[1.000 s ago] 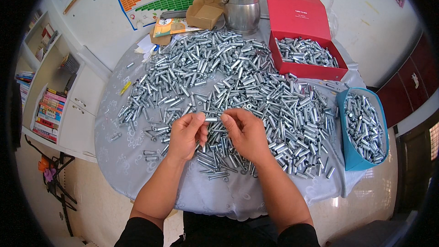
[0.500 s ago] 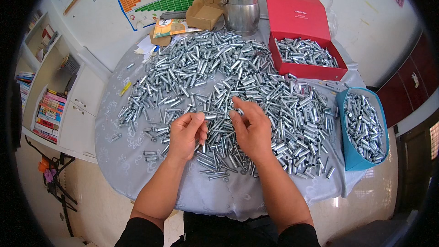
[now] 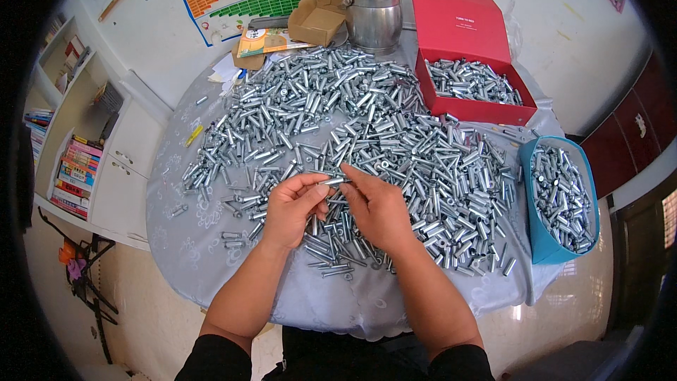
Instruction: The person sits at a table covered with a large pile of silver metal fasteners. They repeatedly pick up individual fasteners and small washers, insert the washers into the fasteners, and place the assembled units back onto the table. The process is repetitive and involves handling the small metal parts one by one.
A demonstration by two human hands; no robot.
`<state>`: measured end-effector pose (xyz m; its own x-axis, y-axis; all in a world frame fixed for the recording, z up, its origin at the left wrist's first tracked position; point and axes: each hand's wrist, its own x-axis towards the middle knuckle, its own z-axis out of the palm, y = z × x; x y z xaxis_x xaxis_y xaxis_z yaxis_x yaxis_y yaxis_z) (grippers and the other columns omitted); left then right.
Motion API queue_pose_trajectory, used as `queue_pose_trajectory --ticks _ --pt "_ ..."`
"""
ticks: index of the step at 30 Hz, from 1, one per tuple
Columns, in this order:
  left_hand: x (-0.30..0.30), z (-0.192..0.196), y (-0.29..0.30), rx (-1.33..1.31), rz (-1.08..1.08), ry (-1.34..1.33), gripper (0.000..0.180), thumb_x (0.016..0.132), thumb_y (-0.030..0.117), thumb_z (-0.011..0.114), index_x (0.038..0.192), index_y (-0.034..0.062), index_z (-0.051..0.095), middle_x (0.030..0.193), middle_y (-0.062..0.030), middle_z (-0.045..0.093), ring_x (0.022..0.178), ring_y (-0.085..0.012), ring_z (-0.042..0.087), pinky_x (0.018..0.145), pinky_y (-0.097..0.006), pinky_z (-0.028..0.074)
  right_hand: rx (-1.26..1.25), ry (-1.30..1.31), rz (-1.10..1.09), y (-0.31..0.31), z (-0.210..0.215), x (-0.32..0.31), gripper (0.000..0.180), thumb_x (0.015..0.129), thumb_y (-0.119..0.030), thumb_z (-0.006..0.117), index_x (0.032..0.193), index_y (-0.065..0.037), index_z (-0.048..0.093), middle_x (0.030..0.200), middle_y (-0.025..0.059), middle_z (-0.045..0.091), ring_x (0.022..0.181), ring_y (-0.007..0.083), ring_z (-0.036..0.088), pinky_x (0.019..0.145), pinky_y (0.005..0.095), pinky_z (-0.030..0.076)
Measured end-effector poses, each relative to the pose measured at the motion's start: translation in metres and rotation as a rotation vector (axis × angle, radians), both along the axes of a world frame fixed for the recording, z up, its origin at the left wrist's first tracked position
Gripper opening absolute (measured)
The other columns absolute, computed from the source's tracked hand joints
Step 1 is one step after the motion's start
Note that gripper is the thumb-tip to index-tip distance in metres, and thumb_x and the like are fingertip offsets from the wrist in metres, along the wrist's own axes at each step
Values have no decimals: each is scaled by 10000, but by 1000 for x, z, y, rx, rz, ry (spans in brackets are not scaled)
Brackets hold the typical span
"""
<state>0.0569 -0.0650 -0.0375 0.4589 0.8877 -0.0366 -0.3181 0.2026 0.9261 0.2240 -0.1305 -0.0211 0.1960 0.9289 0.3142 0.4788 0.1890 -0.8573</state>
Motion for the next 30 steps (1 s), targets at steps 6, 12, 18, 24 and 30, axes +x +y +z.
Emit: queue_pose_trajectory --ticks 6,12,18,24,30 --pt "-4 8 -3 50 -50 109 248 926 111 663 1118 -46 669 857 -108 710 578 -89 597 489 -213 488 21 -57 28 -2 7 -1 347 893 -81 671 1225 3 618 915 138 714 671 164 663 623 277 514" --pt "-8 8 0 -58 -103 -10 259 933 102 652 1138 -56 660 891 -136 717 586 -95 605 499 -219 494 -171 545 176 2 -1 6 213 920 -45 648 1126 7 634 864 49 705 618 42 560 539 198 441" --pt "-7 5 1 -49 -95 -26 260 935 90 640 1156 -48 648 916 -147 718 599 -104 618 512 -238 518 -204 647 159 2 9 1 142 917 -30 640 1055 6 628 833 31 679 605 42 551 522 187 431" --pt "-10 3 6 71 30 88 200 928 59 627 1108 -16 673 897 -115 720 576 -81 595 503 -218 495 -126 591 -65 5 5 14 144 899 -33 648 1035 6 621 773 -2 606 589 37 529 506 196 416" --pt "-15 7 6 668 131 461 213 904 47 642 1107 10 695 1003 -84 716 671 -74 583 587 -209 471 117 -16 -348 3 3 13 232 856 11 638 1085 -24 632 970 83 614 589 104 540 538 226 449"
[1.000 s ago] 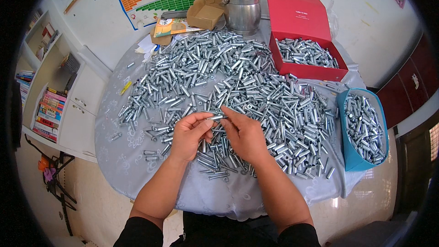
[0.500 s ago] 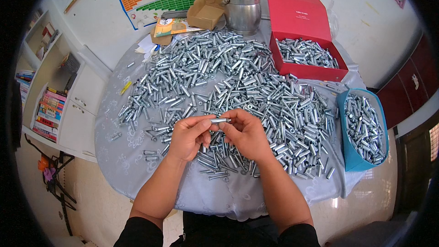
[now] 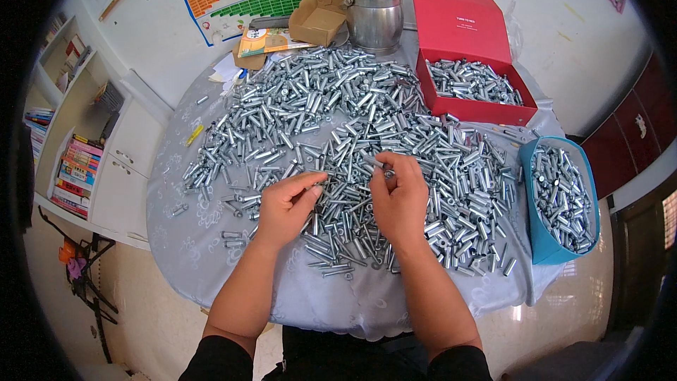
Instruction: The person sits at a table covered with a large pile of silver metal fasteners. They repeatedly pick up individual fasteners and small washers, insert the washers into the fasteners, and place the assembled units back onto the table. The process is repetitive and involves handling the small metal parts one by one.
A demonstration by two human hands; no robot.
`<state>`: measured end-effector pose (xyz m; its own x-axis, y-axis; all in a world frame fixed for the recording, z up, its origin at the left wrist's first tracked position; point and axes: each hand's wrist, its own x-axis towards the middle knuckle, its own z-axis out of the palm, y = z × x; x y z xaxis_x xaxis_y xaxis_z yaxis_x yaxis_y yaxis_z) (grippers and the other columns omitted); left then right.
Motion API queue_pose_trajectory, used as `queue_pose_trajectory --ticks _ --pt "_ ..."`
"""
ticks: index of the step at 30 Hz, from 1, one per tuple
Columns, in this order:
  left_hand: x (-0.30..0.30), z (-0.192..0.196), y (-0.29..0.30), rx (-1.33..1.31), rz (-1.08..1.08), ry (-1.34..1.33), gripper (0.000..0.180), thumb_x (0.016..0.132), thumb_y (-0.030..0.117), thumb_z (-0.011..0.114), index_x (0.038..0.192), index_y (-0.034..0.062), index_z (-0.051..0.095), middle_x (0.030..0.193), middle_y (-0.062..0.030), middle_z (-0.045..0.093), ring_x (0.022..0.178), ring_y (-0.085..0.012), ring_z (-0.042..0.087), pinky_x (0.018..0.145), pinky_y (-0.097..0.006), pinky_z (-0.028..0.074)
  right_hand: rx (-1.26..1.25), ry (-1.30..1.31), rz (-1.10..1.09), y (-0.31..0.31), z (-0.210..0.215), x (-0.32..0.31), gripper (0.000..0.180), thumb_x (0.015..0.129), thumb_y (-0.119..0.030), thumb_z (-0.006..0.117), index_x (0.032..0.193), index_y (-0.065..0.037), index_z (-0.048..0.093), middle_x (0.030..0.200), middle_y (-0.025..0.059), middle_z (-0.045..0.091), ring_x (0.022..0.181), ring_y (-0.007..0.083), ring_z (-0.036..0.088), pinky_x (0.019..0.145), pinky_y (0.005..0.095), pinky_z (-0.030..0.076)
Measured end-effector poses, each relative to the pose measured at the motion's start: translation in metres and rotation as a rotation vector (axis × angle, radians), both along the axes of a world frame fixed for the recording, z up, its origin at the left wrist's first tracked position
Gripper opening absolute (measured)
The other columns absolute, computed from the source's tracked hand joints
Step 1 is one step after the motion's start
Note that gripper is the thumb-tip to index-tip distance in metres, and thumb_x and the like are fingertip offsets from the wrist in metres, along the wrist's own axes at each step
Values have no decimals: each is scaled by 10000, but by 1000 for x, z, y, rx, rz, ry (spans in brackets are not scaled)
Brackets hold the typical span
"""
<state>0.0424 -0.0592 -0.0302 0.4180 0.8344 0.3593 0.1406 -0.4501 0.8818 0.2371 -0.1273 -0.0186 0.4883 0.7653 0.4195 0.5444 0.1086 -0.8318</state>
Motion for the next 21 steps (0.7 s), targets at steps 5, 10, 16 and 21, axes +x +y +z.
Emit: queue_pose_trajectory --ticks 5,10,16,21 --pt "-21 2 19 282 405 116 196 850 71 694 1043 41 716 1037 -95 689 751 -138 598 627 -264 476 12 -2 6 1 2 -4 281 849 11 646 1127 -19 629 1156 131 562 666 142 571 554 252 483" --pt "-52 9 32 264 567 525 213 763 152 756 956 68 723 929 -106 645 869 -270 605 750 -362 473 14 -1 50 1 0 -6 285 848 5 655 1132 -19 630 1161 131 567 690 144 579 559 252 488" --pt "-49 10 25 255 376 646 254 723 220 781 932 85 729 1045 -131 596 1002 -319 565 841 -404 459 10 -3 60 -1 1 -7 279 846 0 662 1123 -18 636 1147 130 578 647 141 575 557 251 489" --pt "-33 0 29 360 417 649 253 712 239 787 924 108 741 1140 -137 556 1100 -341 506 924 -413 424 19 6 54 1 -1 -8 283 844 -1 664 1125 -19 637 1144 127 578 624 138 570 552 252 487"
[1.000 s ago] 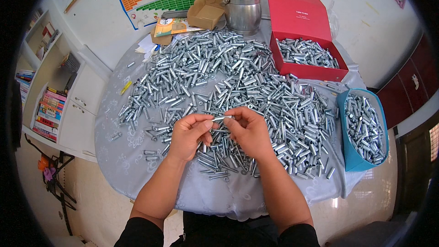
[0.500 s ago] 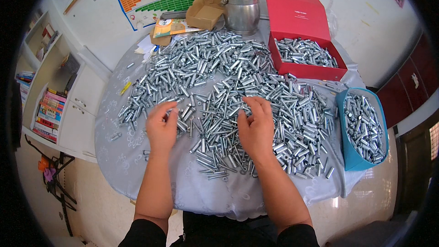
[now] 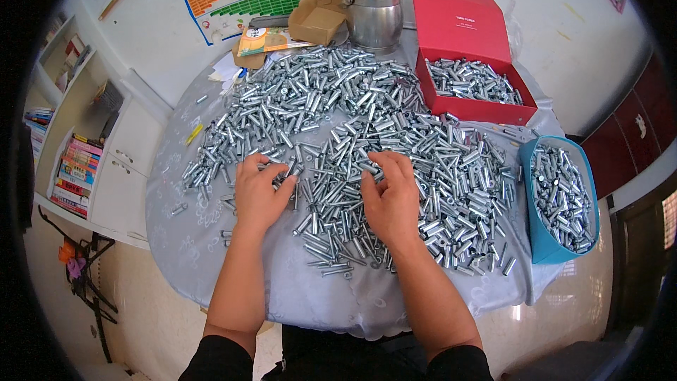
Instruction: The person sits at a table covered with a large pile of silver metal fasteners. They repeatedly pick up individual fasteners and small washers, insert the washers into the fasteners, and place the assembled units back onto the table. The process is repetitive and involves handling the small metal parts one by one.
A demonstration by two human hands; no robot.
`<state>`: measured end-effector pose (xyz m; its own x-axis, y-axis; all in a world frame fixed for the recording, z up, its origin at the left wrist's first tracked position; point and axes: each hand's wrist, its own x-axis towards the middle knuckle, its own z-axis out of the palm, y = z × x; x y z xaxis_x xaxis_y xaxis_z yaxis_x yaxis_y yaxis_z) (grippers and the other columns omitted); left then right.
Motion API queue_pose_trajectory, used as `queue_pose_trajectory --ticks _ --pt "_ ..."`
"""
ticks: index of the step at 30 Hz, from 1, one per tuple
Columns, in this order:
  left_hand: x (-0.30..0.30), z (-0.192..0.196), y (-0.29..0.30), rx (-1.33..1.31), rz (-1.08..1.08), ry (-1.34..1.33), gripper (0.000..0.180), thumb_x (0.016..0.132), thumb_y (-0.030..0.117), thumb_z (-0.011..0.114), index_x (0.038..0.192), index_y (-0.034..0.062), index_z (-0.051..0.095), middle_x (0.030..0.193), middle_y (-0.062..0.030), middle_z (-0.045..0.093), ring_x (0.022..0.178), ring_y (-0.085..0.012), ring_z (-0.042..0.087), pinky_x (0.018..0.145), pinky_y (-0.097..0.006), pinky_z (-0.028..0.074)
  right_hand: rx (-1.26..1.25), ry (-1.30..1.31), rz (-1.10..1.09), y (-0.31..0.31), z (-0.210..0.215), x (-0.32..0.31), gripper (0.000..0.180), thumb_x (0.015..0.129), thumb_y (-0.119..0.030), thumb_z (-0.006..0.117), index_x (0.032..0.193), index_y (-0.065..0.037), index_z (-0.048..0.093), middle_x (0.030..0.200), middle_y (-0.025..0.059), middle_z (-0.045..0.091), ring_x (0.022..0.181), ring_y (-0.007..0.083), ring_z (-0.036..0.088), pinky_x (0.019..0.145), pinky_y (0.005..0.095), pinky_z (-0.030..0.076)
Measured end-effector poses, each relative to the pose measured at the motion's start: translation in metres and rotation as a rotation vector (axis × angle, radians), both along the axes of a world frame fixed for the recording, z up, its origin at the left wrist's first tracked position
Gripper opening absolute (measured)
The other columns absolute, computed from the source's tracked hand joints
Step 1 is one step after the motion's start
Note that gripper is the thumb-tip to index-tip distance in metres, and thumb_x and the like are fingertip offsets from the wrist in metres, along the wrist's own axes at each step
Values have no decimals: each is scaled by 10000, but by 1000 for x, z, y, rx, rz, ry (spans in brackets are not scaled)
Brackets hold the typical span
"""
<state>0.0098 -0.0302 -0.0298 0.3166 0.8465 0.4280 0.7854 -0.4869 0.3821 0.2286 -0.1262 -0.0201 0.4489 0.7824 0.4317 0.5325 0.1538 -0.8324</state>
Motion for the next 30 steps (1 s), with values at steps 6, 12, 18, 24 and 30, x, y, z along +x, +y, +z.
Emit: queue_pose_trajectory --ticks 6,12,18,24,30 --pt "7 -6 3 29 34 78 240 712 265 784 907 126 764 1217 -129 553 1185 -341 452 978 -467 362 -4 25 20 -1 0 -1 274 846 -5 664 1118 -25 642 1140 128 579 646 150 578 554 255 489" --pt "12 -8 3 -5 61 92 195 723 240 772 874 119 761 1238 -99 570 1233 -336 422 1004 -488 328 -24 9 40 -1 1 -2 263 850 -8 659 1112 -29 645 1141 127 577 745 175 603 555 251 492" --pt "16 2 -4 114 -176 -92 164 801 149 719 938 60 706 1137 -105 628 1088 -313 551 927 -438 426 46 19 55 -1 6 -2 151 877 -47 668 1025 -27 689 945 103 640 657 161 596 554 258 488" --pt "33 11 -29 17 -459 -343 148 840 46 690 984 19 672 978 -130 674 820 -288 665 703 -339 534 -66 100 233 -5 7 -10 177 898 -178 709 971 -17 711 799 87 665 598 136 582 553 265 470" --pt "41 13 -45 -381 -492 -690 170 872 14 679 1041 -3 669 964 -91 684 829 -173 676 713 -287 548 -143 259 293 -3 -5 -6 225 921 -218 696 940 6 695 732 40 646 613 78 537 545 249 436"
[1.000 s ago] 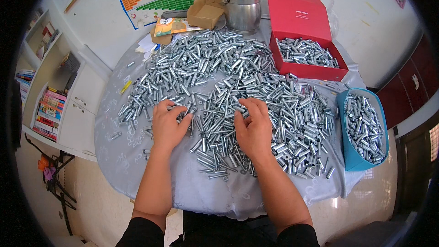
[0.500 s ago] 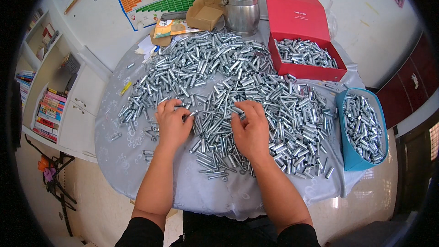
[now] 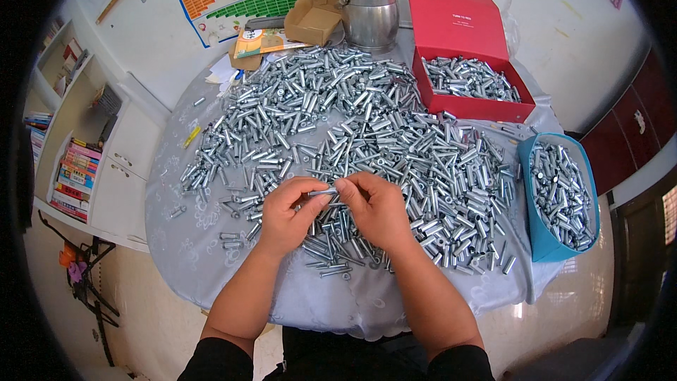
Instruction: The person sits at a table covered with a large pile of silver metal fasteners. They repeatedly pick up individual fasteners and small washers, insert the washers into the fasteners, and place the assembled units back onto the table. The process is repetitive and involves handling the small metal parts one by one.
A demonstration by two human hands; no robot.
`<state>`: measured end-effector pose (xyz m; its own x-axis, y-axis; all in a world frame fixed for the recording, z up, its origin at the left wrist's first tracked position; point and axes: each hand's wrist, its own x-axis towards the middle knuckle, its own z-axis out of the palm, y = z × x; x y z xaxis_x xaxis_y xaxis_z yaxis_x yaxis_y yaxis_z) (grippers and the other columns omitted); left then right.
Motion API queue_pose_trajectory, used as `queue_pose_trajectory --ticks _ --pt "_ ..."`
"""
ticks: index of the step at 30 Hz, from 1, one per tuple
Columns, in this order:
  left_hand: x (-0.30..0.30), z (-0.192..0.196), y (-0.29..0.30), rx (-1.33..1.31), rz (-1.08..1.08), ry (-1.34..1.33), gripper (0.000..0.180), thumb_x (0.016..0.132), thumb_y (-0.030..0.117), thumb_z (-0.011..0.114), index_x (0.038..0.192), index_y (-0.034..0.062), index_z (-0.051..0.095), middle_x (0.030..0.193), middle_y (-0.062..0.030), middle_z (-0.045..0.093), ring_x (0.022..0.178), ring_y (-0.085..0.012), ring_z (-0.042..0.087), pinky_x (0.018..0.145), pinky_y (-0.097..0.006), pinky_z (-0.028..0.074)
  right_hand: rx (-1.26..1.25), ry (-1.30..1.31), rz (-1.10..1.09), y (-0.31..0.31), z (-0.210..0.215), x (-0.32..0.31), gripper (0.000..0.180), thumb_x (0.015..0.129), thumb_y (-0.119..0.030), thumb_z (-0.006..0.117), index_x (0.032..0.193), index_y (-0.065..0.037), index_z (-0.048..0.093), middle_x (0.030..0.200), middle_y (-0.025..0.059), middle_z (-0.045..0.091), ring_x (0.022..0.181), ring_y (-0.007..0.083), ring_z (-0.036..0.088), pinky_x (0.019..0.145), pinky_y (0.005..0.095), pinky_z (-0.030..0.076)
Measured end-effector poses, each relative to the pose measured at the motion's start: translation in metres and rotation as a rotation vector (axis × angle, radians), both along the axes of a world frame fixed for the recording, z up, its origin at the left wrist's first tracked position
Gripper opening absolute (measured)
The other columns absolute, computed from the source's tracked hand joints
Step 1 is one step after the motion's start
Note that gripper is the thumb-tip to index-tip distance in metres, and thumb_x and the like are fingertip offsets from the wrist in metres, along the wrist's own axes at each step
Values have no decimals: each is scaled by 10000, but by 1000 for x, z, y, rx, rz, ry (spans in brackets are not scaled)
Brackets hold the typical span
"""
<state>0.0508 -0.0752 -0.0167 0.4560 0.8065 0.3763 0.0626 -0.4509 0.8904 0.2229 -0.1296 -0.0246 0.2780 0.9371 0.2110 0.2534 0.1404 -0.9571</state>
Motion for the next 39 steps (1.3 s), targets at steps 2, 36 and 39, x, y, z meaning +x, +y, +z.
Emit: queue_pose_trajectory --ticks 2,36,39 --pt "1 -7 -1 -286 -39 -136 176 903 15 655 1075 -21 660 976 -81 687 837 -146 679 732 -266 558 -57 48 39 0 2 2 237 933 -224 684 925 12 689 720 23 640 618 66 521 539 245 423" --pt "-3 -13 13 -583 -106 -324 220 939 81 633 1114 -51 650 923 -146 718 745 -189 708 675 -300 601 -148 271 107 1 6 7 237 919 -87 678 1138 0 647 866 12 638 622 47 544 543 202 449" --pt "-3 -13 14 -598 -100 -338 218 939 85 635 1110 -50 651 917 -144 718 740 -190 708 670 -300 601 -71 280 99 2 5 4 206 938 -113 660 1110 0 647 855 15 636 608 50 541 539 201 444"
